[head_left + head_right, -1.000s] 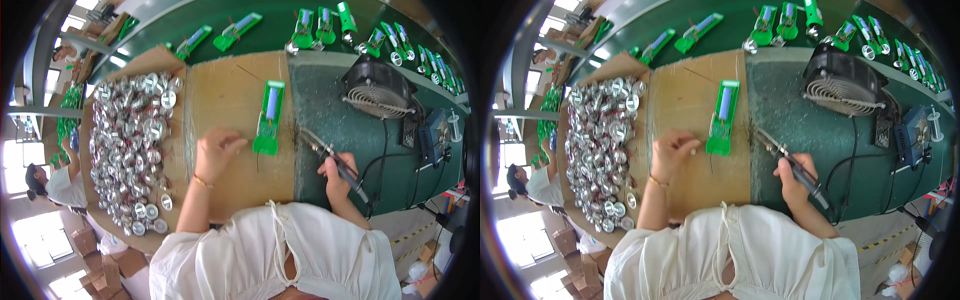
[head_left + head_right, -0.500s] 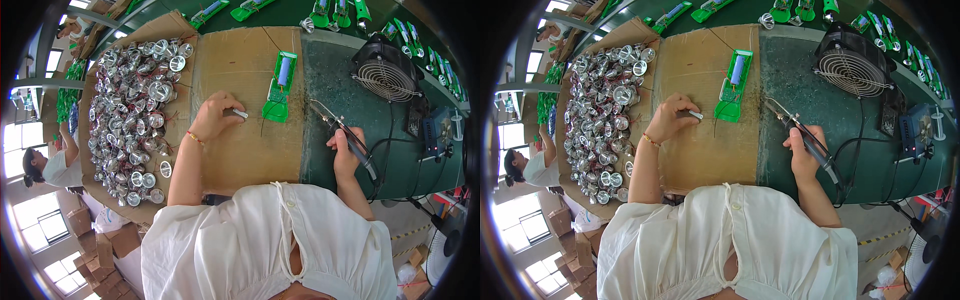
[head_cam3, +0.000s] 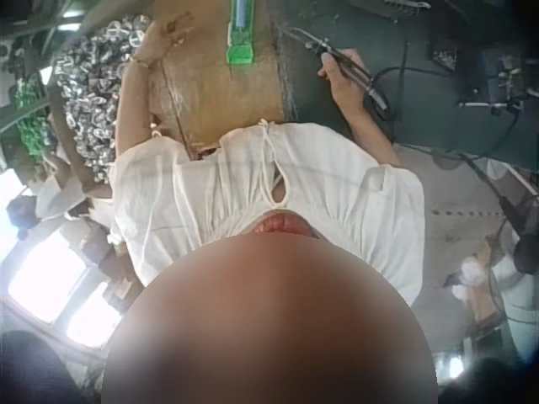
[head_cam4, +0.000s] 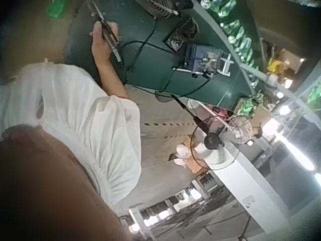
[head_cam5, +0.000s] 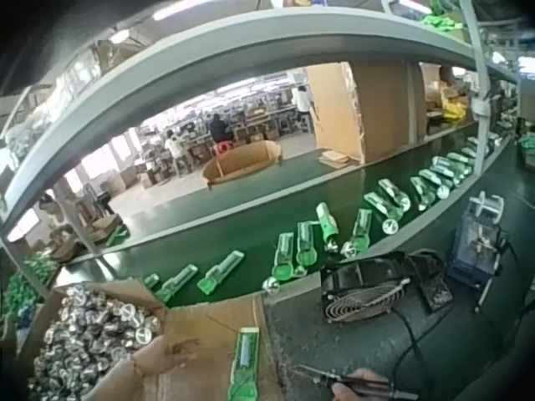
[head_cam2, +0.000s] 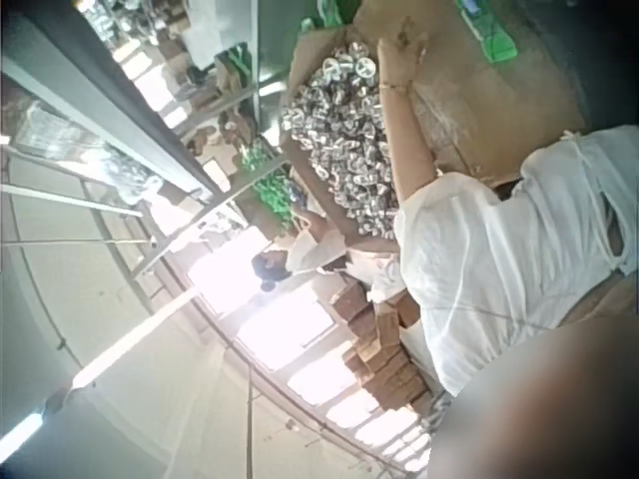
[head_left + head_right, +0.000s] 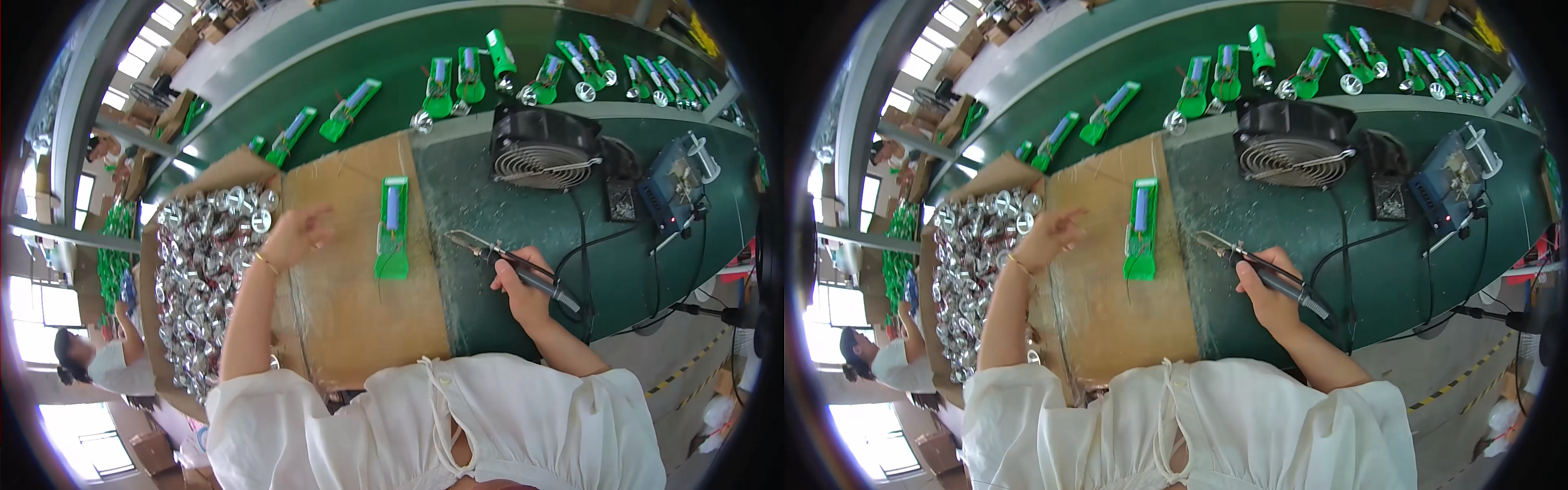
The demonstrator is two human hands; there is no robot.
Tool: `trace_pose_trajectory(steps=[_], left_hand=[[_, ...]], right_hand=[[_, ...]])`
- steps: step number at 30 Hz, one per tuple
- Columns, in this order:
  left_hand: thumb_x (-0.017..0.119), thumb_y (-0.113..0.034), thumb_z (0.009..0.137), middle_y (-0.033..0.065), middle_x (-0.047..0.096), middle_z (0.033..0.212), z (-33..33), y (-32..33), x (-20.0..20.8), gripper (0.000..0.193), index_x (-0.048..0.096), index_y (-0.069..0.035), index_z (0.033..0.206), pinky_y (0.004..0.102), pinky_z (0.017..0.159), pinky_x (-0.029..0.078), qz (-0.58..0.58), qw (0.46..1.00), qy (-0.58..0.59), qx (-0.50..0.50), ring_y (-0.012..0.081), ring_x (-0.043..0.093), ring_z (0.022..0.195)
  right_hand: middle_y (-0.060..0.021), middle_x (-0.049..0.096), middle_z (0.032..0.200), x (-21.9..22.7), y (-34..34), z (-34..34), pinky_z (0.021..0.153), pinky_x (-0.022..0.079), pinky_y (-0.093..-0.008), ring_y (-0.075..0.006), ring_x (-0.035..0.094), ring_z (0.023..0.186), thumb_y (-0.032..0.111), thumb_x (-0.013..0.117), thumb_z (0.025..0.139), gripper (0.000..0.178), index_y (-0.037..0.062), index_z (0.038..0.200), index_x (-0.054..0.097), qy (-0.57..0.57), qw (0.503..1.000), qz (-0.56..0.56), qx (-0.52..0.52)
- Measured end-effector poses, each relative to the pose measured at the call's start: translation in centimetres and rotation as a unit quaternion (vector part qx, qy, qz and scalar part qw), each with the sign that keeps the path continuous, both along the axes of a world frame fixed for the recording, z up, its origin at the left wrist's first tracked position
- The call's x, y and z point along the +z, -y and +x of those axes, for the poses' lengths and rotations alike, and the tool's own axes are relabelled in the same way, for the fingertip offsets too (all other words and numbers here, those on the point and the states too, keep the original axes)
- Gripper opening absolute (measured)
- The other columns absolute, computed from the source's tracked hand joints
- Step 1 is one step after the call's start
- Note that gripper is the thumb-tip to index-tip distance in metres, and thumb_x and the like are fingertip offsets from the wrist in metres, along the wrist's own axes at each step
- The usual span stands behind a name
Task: Soldering wires and components onto small circuit boards for flashlights on an assembly line.
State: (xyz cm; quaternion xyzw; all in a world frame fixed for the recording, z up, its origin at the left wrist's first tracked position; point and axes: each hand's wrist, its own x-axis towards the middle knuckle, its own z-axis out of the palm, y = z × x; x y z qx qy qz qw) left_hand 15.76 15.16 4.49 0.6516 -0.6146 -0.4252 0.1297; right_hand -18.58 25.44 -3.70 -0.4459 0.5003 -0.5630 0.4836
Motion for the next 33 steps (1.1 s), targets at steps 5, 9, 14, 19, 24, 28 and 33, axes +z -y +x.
trace_pose_trajectory(steps=[5,9,14,19,24,28,33], left_hand=[[0.063,-0.018,0.083,0.0058,0.064,0.069,-6.3,13.8,5.8,0.019,0.069,-0.002,0.092,0.0295,0.058,0.046,-0.249,0.954,0.088,-0.142,0.0125,0.057,0.061],[0.065,-0.012,0.078,0.0063,0.069,0.074,-15.7,24.1,5.4,0.014,0.07,-0.003,0.088,0.0254,0.062,0.053,-0.307,0.949,-0.028,-0.069,0.0113,0.065,0.064],[0.07,-0.014,0.076,0.0051,0.069,0.073,-22.5,32.7,0.9,0.011,0.071,-0.004,0.082,0.0262,0.057,0.054,-0.262,0.958,-0.055,0.106,0.01,0.066,0.068],[0.073,-0.021,0.068,0.0022,0.068,0.066,-24.4,36.8,-3.9,0.011,0.073,-0.011,0.073,0.0295,0.066,0.054,-0.308,0.933,0.138,0.126,0.01,0.066,0.064],[0.074,-0.023,0.066,0.0038,0.07,0.074,-25.2,39.1,-5.4,0.01,0.073,-0.014,0.072,0.0321,0.073,0.054,-0.216,0.967,0.125,0.051,0.0176,0.067,0.073],[0.073,-0.023,0.067,0.0005,0.069,0.066,-25.3,39.4,-5.7,0.013,0.072,-0.011,0.07,0.0288,0.07,0.054,-0.177,0.978,0.109,0.009,0.0105,0.066,0.065],[0.075,-0.023,0.067,0.0,0.069,0.065,-25.9,39.4,-7.0,0.013,0.073,-0.012,0.073,0.0273,0.066,0.053,-0.164,0.984,0.076,0.008,0.0086,0.065,0.063]], right_hand=[[-0.0061,0.061,0.069,-1.1,1.3,-0.6,0.051,0.047,-0.024,-0.0094,0.059,0.057,0.008,0.065,0.085,0.014,0.0,0.085,0.054,0.02,1.0,-0.005,0.008],[-0.0075,0.061,0.069,-2.2,1.5,-0.6,0.053,0.049,-0.0252,-0.011,0.061,0.059,0.007,0.064,0.084,0.014,-0.0004,0.087,0.053,-0.009,1.0,0.004,0.017],[-0.0073,0.064,0.066,-2.1,1.5,-1.3,0.053,0.049,-0.0265,-0.0107,0.062,0.058,0.01,0.067,0.083,0.015,0.0013,0.085,0.055,-0.064,0.997,-0.004,0.035],[-0.0091,0.065,0.067,-1.5,1.8,-2.1,0.053,0.048,-0.0274,-0.0123,0.063,0.057,0.008,0.073,0.077,0.019,0.0026,0.086,0.058,-0.068,0.995,0.001,0.073],[-0.01,0.062,0.065,-2.0,2.7,-2.0,0.047,0.044,-0.0271,-0.016,0.06,0.05,0.006,0.075,0.072,0.022,0.0026,0.086,0.058,-0.032,0.991,-0.106,0.077],[-0.0095,0.062,0.065,-1.9,2.7,-1.9,0.045,0.043,-0.0272,-0.0183,0.06,0.049,0.005,0.076,0.07,0.026,0.0036,0.087,0.057,-0.04,0.991,-0.114,0.056],[-0.0093,0.061,0.064,-2.1,3.5,-2.2,0.044,0.043,-0.0272,-0.0186,0.06,0.049,0.003,0.076,0.069,0.028,0.004,0.088,0.055,-0.039,0.979,-0.175,0.093]])
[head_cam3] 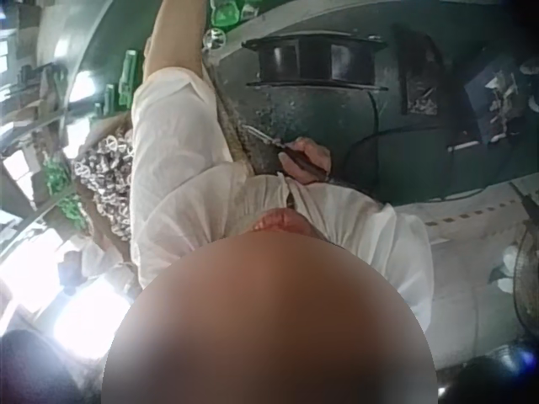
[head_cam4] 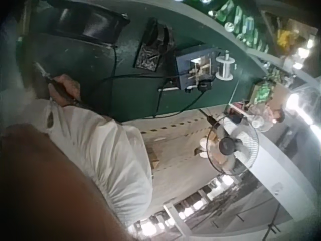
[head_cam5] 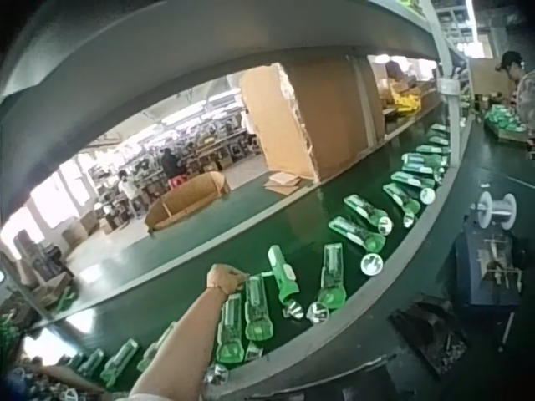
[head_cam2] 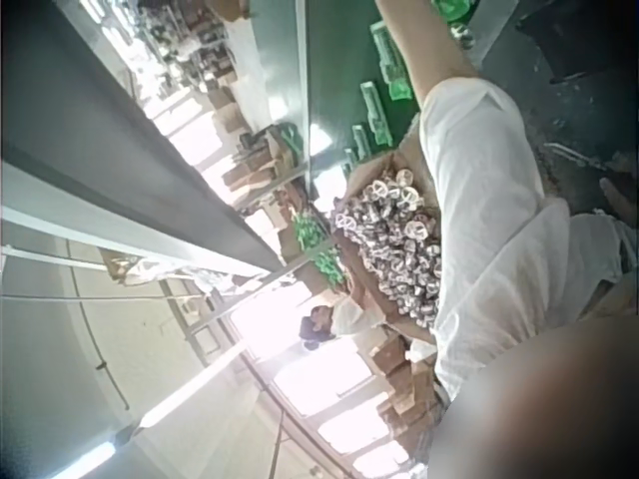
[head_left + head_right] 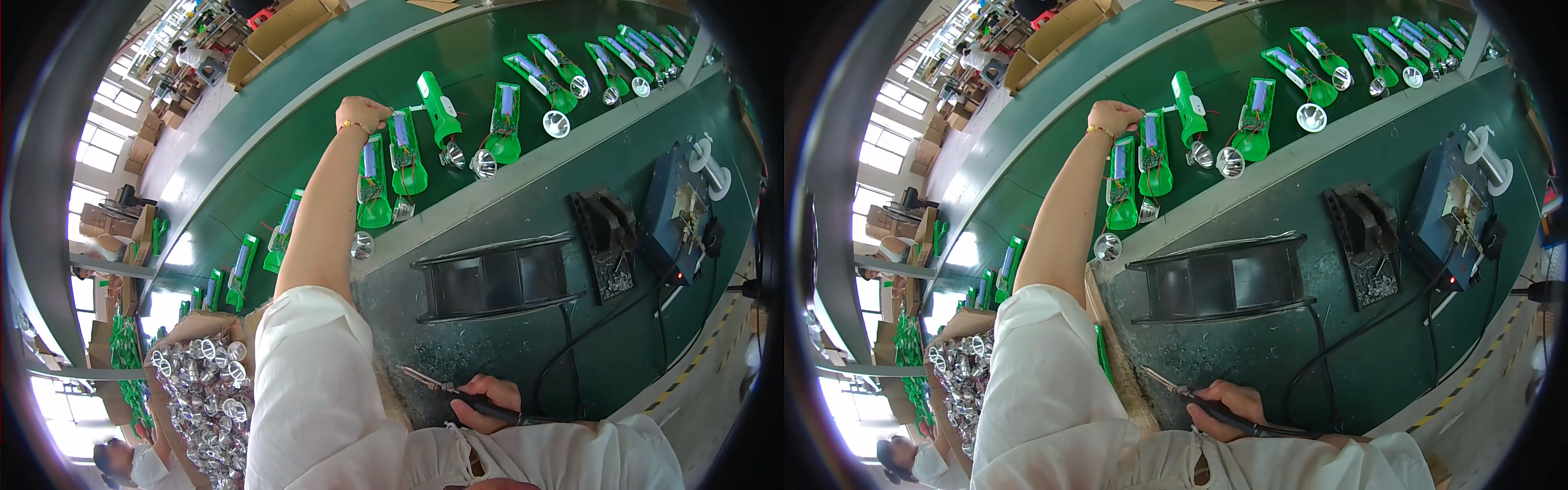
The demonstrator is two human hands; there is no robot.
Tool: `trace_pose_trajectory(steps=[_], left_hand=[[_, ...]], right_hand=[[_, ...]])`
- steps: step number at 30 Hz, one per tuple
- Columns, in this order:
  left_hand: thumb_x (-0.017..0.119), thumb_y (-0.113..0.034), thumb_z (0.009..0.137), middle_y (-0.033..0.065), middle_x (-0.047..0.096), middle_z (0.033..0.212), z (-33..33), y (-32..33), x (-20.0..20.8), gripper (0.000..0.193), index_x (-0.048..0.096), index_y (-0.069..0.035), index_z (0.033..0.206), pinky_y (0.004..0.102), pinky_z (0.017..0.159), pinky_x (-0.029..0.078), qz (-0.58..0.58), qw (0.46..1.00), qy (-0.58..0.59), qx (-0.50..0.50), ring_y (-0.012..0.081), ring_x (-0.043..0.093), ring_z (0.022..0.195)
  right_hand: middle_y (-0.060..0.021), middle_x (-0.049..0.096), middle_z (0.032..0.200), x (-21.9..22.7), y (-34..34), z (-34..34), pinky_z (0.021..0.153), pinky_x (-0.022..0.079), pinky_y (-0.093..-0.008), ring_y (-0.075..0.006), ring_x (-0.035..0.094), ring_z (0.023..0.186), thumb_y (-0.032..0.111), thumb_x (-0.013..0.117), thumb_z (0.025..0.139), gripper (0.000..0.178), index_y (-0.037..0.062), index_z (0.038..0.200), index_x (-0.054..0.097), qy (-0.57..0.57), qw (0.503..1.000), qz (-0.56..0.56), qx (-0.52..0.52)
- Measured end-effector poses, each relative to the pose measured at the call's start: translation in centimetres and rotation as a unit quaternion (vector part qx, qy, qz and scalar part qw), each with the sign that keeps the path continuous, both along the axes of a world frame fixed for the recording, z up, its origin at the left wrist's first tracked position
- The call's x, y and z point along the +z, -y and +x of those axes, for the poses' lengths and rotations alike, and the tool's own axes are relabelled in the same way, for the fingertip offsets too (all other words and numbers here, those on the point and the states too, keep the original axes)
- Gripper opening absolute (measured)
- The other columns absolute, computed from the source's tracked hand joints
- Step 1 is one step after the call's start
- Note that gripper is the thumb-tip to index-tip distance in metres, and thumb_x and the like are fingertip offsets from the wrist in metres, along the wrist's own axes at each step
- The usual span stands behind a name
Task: Soldering wires and components onto small circuit boards for flashlights on an assembly line.
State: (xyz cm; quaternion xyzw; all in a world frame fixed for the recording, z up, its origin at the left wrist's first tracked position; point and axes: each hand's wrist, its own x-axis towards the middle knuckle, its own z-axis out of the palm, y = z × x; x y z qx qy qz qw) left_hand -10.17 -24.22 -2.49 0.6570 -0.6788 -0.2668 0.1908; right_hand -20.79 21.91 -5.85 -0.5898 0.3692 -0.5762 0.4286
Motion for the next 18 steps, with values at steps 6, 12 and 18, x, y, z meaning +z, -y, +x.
trace_pose_trajectory(steps=[6,12,18], left_hand=[[0.079,-0.026,0.067,0.0023,0.069,0.068,-0.2,1.3,-1.3,0.017,0.074,-0.011,0.074,0.0286,0.067,0.054,0.009,0.996,-0.092,-0.018,0.0113,0.066,0.064],[0.078,-0.026,0.07,0.005,0.07,0.075,-1.5,-0.3,-1.7,0.018,0.074,-0.008,0.075,0.0309,0.069,0.053,-0.114,0.993,0.037,-0.018,0.0149,0.065,0.07],[0.068,-0.019,0.076,0.0092,0.065,0.101,-2.2,-1.2,1.7,0.023,0.07,-0.014,0.098,0.0379,0.079,0.052,-0.306,0.948,-0.025,0.079,0.0268,0.064,0.088]], right_hand=[[-0.006,0.057,0.093,-0.9,0.2,-2.0,0.068,0.048,-0.0263,-0.0164,0.06,0.073,-0.005,0.061,0.081,0.032,-0.0017,0.111,0.052,-0.114,0.981,-0.103,0.115],[-0.0058,0.057,0.099,-1.9,-0.1,-1.1,0.072,0.048,-0.0262,-0.0164,0.06,0.077,-0.005,0.059,0.082,0.034,-0.0011,0.114,0.051,-0.196,0.959,-0.204,0.022],[-0.011,0.062,0.067,-0.4,-0.2,0.2,0.045,0.045,-0.0269,-0.02,0.062,0.051,0.003,0.076,0.07,0.028,0.0006,0.089,0.057,-0.008,1.0,-0.014,0.004]])
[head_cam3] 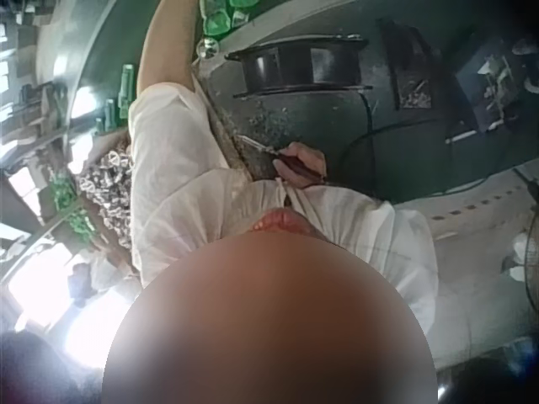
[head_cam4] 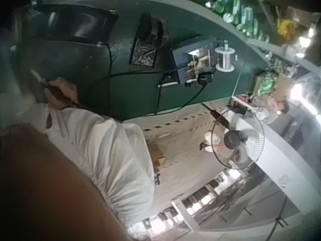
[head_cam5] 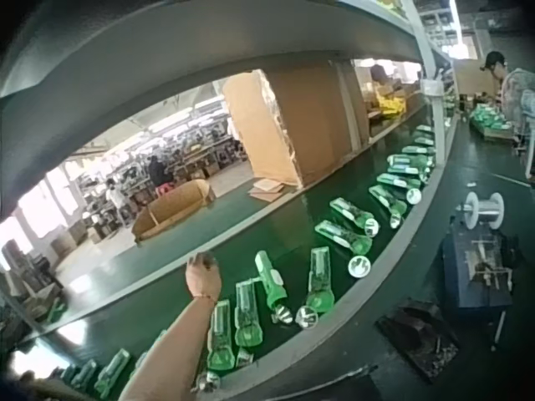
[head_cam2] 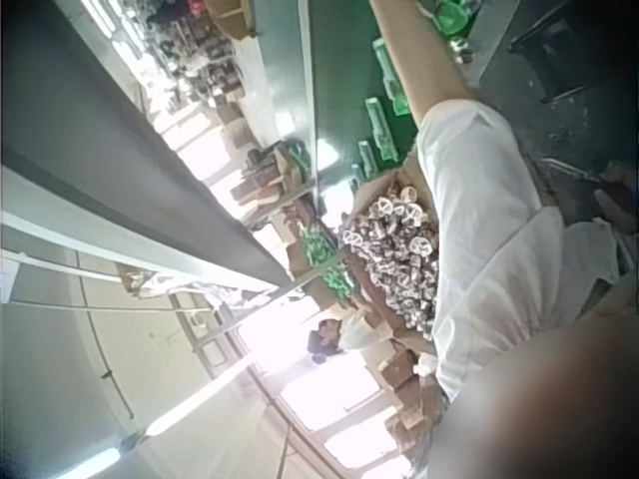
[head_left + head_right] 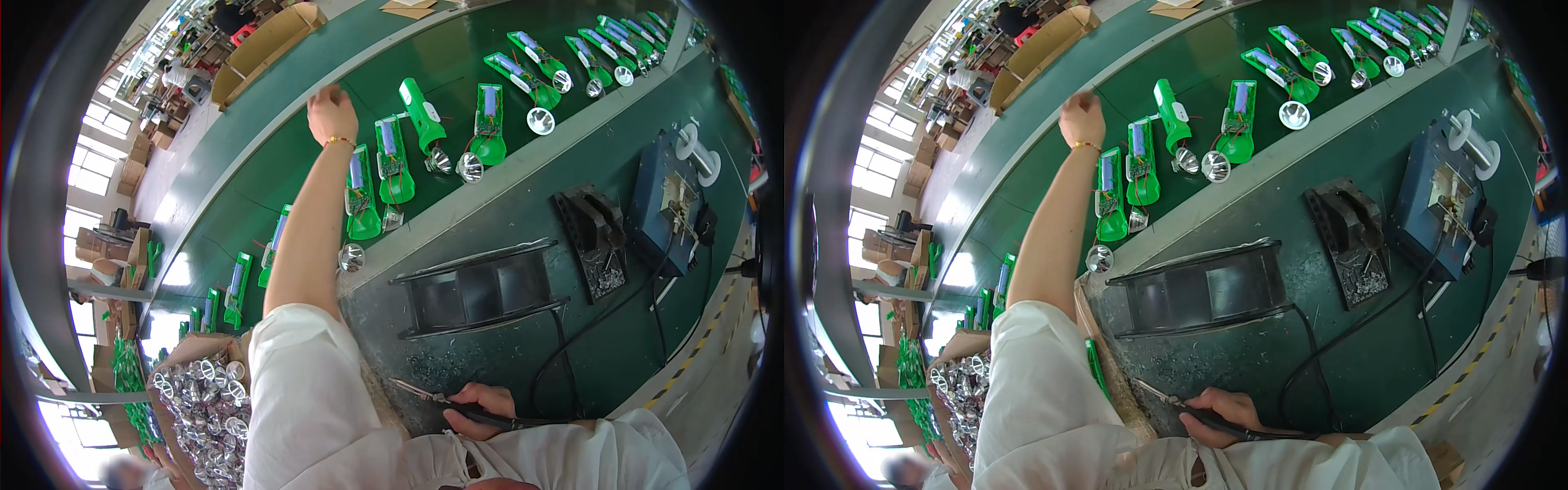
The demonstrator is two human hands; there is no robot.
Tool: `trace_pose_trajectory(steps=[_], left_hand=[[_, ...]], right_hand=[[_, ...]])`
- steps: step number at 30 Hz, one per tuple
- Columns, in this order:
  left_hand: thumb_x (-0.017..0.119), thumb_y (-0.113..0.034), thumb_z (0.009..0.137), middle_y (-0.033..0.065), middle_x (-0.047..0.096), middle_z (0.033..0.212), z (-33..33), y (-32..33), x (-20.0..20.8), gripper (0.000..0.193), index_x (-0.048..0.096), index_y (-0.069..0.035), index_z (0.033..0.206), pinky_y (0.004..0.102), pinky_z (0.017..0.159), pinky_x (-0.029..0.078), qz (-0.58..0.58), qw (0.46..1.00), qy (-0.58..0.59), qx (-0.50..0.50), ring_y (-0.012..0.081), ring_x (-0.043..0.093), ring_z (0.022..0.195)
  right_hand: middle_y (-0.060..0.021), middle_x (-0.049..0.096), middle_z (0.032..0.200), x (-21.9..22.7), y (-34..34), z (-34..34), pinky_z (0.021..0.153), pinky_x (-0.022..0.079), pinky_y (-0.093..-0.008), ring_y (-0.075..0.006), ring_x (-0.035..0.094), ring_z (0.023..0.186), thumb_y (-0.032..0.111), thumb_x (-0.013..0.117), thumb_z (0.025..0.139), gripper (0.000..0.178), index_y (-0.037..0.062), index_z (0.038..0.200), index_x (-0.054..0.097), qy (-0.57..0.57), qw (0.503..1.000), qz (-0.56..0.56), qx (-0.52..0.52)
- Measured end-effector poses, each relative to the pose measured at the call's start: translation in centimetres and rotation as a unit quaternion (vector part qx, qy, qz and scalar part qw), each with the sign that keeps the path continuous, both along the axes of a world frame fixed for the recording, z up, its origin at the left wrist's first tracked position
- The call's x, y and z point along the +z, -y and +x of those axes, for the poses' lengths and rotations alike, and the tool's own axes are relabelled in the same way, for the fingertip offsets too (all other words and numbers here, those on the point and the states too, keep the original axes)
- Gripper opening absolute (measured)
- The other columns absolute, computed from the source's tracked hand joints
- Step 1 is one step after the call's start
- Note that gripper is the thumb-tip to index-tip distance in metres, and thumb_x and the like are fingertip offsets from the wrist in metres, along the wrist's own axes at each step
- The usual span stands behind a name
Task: Soldering wires and components onto small circuit boards for flashlights on an assembly line.
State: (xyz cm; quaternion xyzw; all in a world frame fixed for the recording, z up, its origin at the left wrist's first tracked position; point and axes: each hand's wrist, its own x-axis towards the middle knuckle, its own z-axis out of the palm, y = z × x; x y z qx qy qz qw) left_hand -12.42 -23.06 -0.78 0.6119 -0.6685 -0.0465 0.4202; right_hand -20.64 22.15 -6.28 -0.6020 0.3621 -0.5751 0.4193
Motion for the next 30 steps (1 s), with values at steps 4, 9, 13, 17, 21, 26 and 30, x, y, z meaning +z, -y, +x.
trace_pose_trajectory(steps=[4,9,13,17,21,26,30], left_hand=[[0.06,-0.011,0.081,0.0094,0.055,0.121,-3.8,-1.1,1.1,0.032,0.062,-0.017,0.112,0.0364,0.085,0.049,-0.135,0.896,0.332,-0.262,0.0271,0.057,0.108],[0.058,-0.018,0.085,0.0,0.062,0.114,-8.8,-3.1,0.8,0.03,0.061,-0.022,0.115,0.0337,0.089,0.046,-0.056,0.648,0.708,-0.276,0.0213,0.055,0.113],[0.058,-0.016,0.084,-0.0011,0.065,0.103,-8.9,-2.1,0.9,0.024,0.063,-0.02,0.107,0.0354,0.084,0.049,-0.03,0.658,0.693,-0.293,0.0208,0.062,0.101],[0.052,-0.009,0.086,0.0046,0.061,0.101,-7.8,-2.4,-0.8,0.02,0.059,-0.015,0.104,0.0371,0.073,0.054,-0.091,0.866,0.362,-0.334,0.027,0.064,0.091],[0.052,-0.006,0.083,0.0081,0.052,0.129,-7.4,-3.7,-1.2,0.04,0.052,-0.016,0.122,0.0417,0.086,0.051,0.006,0.86,0.381,-0.338,0.0326,0.059,0.105],[0.057,-0.004,0.079,0.0148,0.049,0.132,0.2,-5.1,3.3,0.055,0.048,-0.015,0.132,0.0414,0.098,0.044,-0.146,0.861,0.304,-0.381,0.0349,0.052,0.116],[0.063,-0.015,0.079,0.0142,0.049,0.13,12.8,-8.9,5.8,0.052,0.052,-0.016,0.129,0.0444,0.097,0.042,-0.046,0.911,0.329,-0.244,0.0331,0.048,0.12]], right_hand=[[-0.0106,0.063,0.067,0.7,-0.3,0.1,0.046,0.046,-0.0268,-0.0197,0.062,0.053,0.003,0.075,0.071,0.027,0.0007,0.09,0.057,0.009,0.999,0.041,-0.003],[-0.009,0.063,0.081,0.6,-0.7,-0.4,0.059,0.049,-0.0245,-0.0158,0.063,0.063,0.003,0.07,0.079,0.03,-0.0017,0.103,0.052,0.001,0.997,0.074,0.03],[-0.0084,0.063,0.077,0.1,-0.4,-0.7,0.055,0.049,-0.0252,-0.0161,0.063,0.06,0.004,0.071,0.079,0.027,-0.0018,0.1,0.055,-0.011,0.998,0.024,0.051],[-0.0078,0.063,0.076,0.1,-0.7,-0.6,0.056,0.049,-0.0255,-0.0163,0.064,0.062,0.004,0.071,0.079,0.025,-0.0018,0.098,0.056,0.005,0.996,0.077,0.04],[-0.007,0.063,0.075,0.3,-0.8,-0.3,0.055,0.049,-0.0258,-0.0159,0.064,0.061,0.004,0.071,0.079,0.025,-0.0011,0.098,0.056,0.019,0.996,0.089,0.017],[-0.0046,0.062,0.068,0.9,-1.1,0.2,0.051,0.048,-0.0261,-0.0145,0.063,0.057,0.006,0.072,0.079,0.025,0.0013,0.098,0.056,-0.002,0.994,0.11,-0.03],[-0.0034,0.062,0.065,0.7,-1.1,0.2,0.05,0.047,-0.0262,-0.0135,0.062,0.054,0.008,0.073,0.078,0.024,0.0034,0.096,0.057,-0.024,0.992,0.113,-0.047]])
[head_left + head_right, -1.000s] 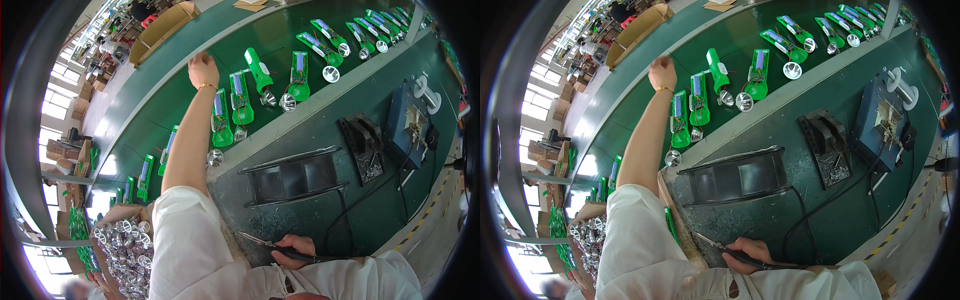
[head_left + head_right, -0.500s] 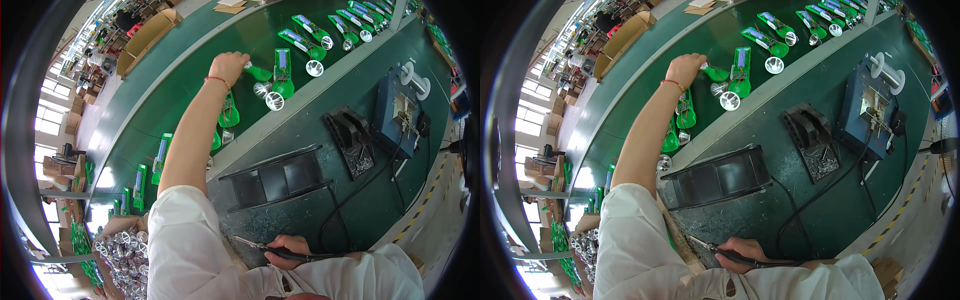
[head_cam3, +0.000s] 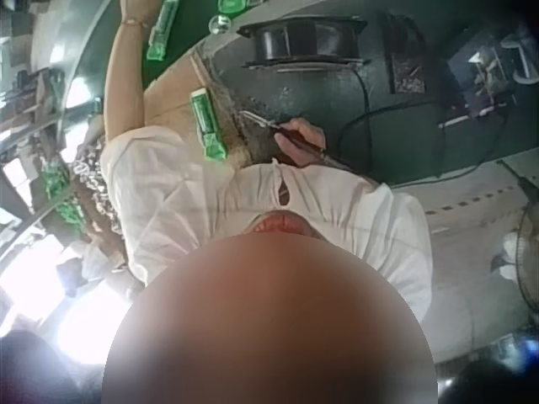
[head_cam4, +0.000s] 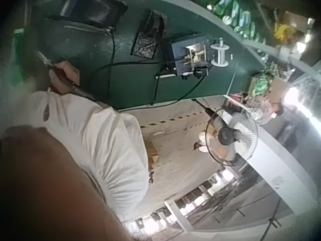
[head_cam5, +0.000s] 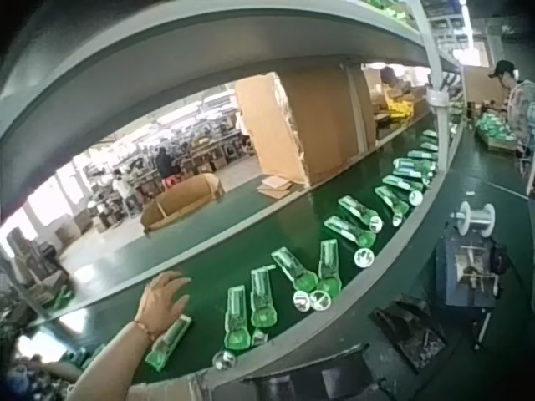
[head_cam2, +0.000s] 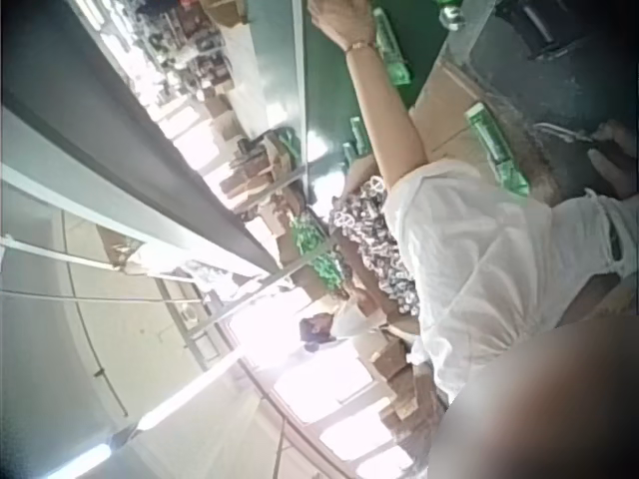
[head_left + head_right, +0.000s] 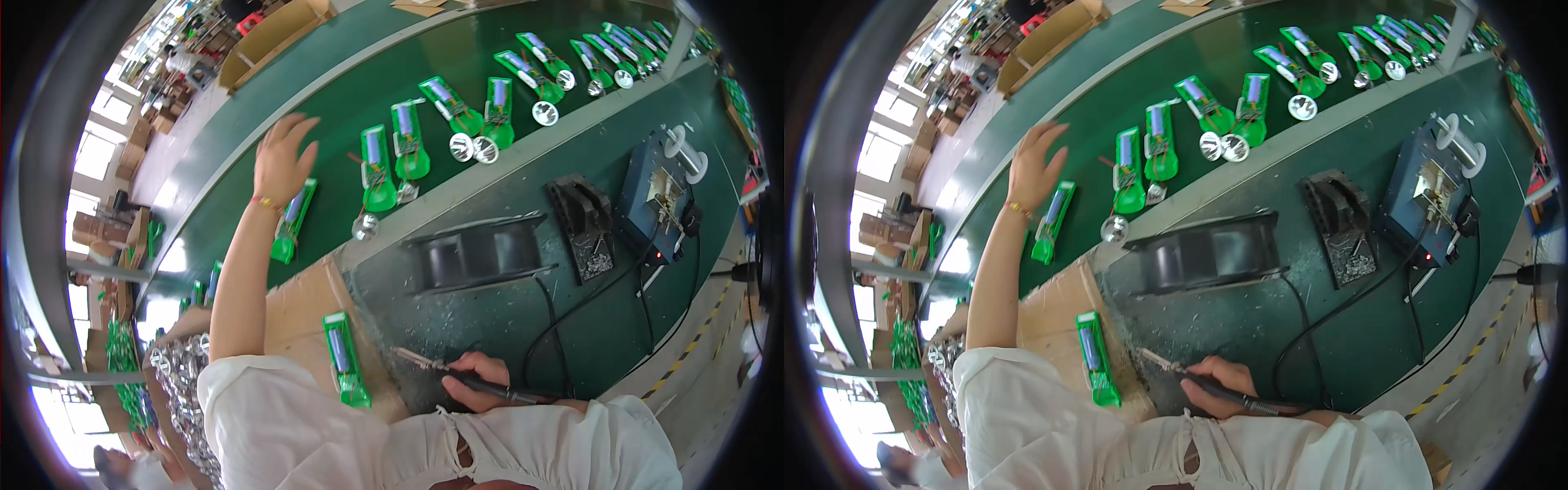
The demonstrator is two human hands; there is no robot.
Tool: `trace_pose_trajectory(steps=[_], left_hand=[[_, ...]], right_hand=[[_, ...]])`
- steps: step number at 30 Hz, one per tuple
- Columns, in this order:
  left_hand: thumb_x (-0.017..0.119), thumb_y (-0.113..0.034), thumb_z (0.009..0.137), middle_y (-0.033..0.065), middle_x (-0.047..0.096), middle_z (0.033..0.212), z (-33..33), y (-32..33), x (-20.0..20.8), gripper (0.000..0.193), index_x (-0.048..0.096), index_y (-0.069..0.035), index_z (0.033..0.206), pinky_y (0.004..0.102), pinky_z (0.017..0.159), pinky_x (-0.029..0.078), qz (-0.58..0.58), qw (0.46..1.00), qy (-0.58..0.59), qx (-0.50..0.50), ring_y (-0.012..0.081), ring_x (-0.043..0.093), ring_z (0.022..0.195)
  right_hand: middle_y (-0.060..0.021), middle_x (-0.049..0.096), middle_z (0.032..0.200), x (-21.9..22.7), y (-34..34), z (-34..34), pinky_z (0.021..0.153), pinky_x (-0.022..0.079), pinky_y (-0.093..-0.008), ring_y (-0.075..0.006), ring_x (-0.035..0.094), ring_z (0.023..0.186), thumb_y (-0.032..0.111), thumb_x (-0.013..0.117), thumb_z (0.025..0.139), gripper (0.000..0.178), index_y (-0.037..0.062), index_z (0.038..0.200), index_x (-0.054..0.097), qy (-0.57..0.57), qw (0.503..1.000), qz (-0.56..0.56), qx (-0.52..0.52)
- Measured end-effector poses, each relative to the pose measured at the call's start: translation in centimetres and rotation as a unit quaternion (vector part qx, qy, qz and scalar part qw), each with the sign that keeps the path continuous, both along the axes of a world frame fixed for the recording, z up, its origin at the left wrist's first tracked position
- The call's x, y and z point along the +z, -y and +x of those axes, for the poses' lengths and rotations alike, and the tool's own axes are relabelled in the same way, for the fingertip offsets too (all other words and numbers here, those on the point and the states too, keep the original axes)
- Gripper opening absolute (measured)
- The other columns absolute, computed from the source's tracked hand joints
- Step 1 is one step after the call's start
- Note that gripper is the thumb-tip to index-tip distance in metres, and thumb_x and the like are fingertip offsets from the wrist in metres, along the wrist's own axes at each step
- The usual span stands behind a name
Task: Soldering wires and components onto small circuit boards for flashlights on an assembly line.
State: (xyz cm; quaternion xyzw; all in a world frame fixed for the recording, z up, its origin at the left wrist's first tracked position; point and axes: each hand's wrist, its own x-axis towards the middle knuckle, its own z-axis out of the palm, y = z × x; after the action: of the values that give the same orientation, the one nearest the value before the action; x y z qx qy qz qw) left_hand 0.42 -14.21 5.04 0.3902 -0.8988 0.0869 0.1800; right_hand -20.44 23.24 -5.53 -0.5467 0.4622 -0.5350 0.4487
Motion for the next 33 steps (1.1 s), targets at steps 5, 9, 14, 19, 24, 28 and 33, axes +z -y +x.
trace_pose_trajectory(steps=[5,9,14,19,24,28,33], left_hand=[[0.066,-0.024,0.077,0.0209,0.042,0.131,9.0,-7.1,-4.9,0.068,0.038,-0.018,0.14,0.0445,0.095,0.043,0.226,0.962,0.019,0.149,0.0382,0.048,0.115],[0.062,-0.021,0.079,0.0211,0.046,0.118,8.9,-9.5,-7.7,0.074,0.026,-0.019,0.144,0.0449,0.092,0.044,0.231,0.954,-0.02,0.19,0.0393,0.05,0.109],[0.057,-0.02,0.081,0.0228,0.046,0.114,13.0,-19.3,-6.6,0.072,0.025,-0.019,0.145,0.045,0.09,0.045,0.213,0.945,-0.126,0.215,0.0399,0.051,0.107],[0.06,-0.024,0.082,0.021,0.043,0.126,17.0,-27.8,-6.7,0.066,0.033,-0.017,0.141,0.051,0.095,0.037,0.182,0.915,-0.065,0.355,0.0431,0.043,0.118],[0.067,-0.035,0.076,0.0131,0.049,0.122,12.9,-33.1,-6.4,0.031,0.064,-0.012,0.097,0.0491,0.092,0.033,-0.011,0.937,-0.16,0.311,0.0334,0.044,0.113],[0.066,-0.024,0.076,0.0076,0.054,0.104,7.5,-37.4,-8.4,0.016,0.064,-0.009,0.082,0.0443,0.086,0.034,0.113,0.957,-0.129,0.234,0.0291,0.047,0.101],[0.066,-0.023,0.075,0.0085,0.052,0.107,8.3,-42.0,-8.7,0.02,0.062,-0.008,0.088,0.0432,0.09,0.032,0.195,0.941,-0.163,0.224,0.0299,0.045,0.105]], right_hand=[[-0.0062,0.062,0.07,-0.1,-0.4,0.5,0.054,0.047,-0.0251,-0.0108,0.061,0.06,0.01,0.072,0.079,0.02,0.0034,0.091,0.058,-0.002,0.999,0.047,-0.026],[-0.0052,0.062,0.067,-0.1,-0.4,0.9,0.053,0.046,-0.0238,-0.0087,0.059,0.059,0.009,0.069,0.081,0.015,0.0023,0.088,0.057,0.017,0.996,0.077,-0.047],[-0.0061,0.062,0.068,0.0,-0.6,1.1,0.055,0.047,-0.024,-0.0094,0.059,0.059,0.008,0.065,0.084,0.014,0.0004,0.088,0.054,0.034,0.993,0.084,-0.069],[-0.0058,0.06,0.066,-0.2,-0.4,1.4,0.05,0.044,-0.0214,-0.0086,0.057,0.055,0.009,0.063,0.086,0.015,-0.0001,0.091,0.052,0.031,0.996,0.053,-0.07],[-0.0054,0.059,0.064,-0.5,-0.5,1.4,0.05,0.042,-0.0206,-0.0085,0.055,0.054,0.015,0.062,0.088,0.018,0.0005,0.091,0.052,-0.003,0.994,0.037,-0.099],[-0.0049,0.058,0.062,-0.4,-0.6,1.3,0.051,0.04,-0.0204,-0.0088,0.054,0.054,0.016,0.059,0.09,0.017,0.0005,0.092,0.052,-0.049,0.992,0.018,-0.114],[-0.0047,0.057,0.061,-0.4,-1.8,1.2,0.051,0.039,-0.0205,-0.009,0.052,0.053,0.013,0.058,0.091,0.014,0.0002,0.09,0.053,-0.039,0.993,0.008,-0.115]])
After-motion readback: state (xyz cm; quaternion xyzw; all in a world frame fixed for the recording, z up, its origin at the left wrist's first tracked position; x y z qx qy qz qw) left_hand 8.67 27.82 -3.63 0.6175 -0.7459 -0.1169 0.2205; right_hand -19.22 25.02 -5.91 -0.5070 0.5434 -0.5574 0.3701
